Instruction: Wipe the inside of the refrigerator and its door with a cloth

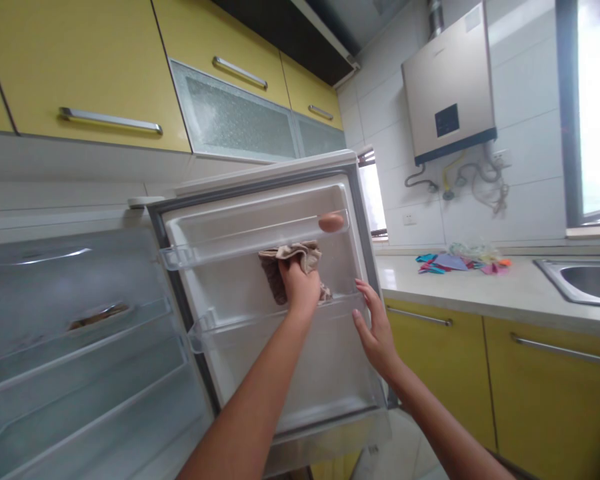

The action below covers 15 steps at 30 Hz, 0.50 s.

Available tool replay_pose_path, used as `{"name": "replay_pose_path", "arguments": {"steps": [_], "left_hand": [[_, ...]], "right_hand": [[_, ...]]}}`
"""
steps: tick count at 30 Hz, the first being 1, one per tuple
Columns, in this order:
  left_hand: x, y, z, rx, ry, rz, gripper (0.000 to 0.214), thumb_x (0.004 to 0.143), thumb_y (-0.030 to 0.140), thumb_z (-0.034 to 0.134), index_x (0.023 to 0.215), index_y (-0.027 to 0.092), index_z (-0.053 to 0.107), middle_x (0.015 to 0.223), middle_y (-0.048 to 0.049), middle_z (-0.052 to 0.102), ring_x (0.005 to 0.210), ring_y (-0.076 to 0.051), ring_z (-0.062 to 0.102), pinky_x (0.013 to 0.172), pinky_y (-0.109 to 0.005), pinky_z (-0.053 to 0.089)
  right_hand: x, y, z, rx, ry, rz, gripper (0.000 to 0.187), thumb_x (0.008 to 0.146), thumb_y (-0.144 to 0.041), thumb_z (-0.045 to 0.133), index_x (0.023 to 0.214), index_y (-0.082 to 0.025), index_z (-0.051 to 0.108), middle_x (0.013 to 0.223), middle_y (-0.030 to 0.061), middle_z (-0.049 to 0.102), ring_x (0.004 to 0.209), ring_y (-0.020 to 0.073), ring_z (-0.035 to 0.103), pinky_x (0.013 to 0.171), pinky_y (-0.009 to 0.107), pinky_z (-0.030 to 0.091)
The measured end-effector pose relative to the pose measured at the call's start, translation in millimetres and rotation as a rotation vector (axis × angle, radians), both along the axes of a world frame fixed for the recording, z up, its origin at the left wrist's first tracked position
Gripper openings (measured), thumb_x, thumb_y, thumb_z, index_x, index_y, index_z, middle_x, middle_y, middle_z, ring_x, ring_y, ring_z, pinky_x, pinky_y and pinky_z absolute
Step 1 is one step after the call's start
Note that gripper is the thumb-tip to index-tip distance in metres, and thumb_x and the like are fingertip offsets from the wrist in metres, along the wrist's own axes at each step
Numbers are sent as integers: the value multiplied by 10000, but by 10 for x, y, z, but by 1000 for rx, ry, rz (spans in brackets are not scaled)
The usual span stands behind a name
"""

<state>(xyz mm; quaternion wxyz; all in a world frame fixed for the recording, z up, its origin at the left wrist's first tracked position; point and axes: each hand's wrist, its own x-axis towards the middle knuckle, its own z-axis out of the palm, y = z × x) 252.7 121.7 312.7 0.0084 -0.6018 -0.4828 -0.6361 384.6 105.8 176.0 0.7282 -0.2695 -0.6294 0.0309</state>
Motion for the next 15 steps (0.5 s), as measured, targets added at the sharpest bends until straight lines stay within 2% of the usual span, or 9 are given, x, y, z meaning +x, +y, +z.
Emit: {"name": "replay_pose_path", "arguments": {"steps": [3,7,9,12,15], "left_hand": [[112,-82,-25,-33,277,23,523,771,116,548,1290,158,591,1446,-193,477,1414,-333,401,1213,-457,298],[147,-84,5,-43,768,-87,657,735,51,531,1375,196,551,1495,-158,465,1405,-319,400,1195,-452,329],[110,-30,88,-30,998,-137,655,737,58,541,1378,195,549,1524,-143,452,1391,-318,406,1166,-442,366],[-39,56,270,11,1303,-154,561,807,103,528,1349,240,578,1493,-107,513,1346,-302,460,1092,-439,421],[-255,93,411,80,1594,-150,382,875,168,539,1204,309,673,1453,-37,573,1355,-272,469,1039,-422,417]], "right_hand": [[6,21,-9,-6,-2,6,477,981,-310,466,1451,-305,384,1527,94,439,1435,252,397,1191,551,339],[19,96,-108,-36,3,-30,506,974,-347,485,1465,-285,377,1527,116,439,1431,280,408,1178,583,351],[32,134,-158,-55,8,-61,518,971,-364,493,1468,-277,379,1522,128,445,1425,294,417,1169,604,356],[60,146,-158,-64,-12,-52,505,979,-365,472,1468,-278,379,1521,125,449,1424,283,421,1162,585,378],[83,110,-77,-53,-39,-13,486,984,-360,452,1459,-283,385,1527,112,445,1430,265,416,1140,530,423]]}}
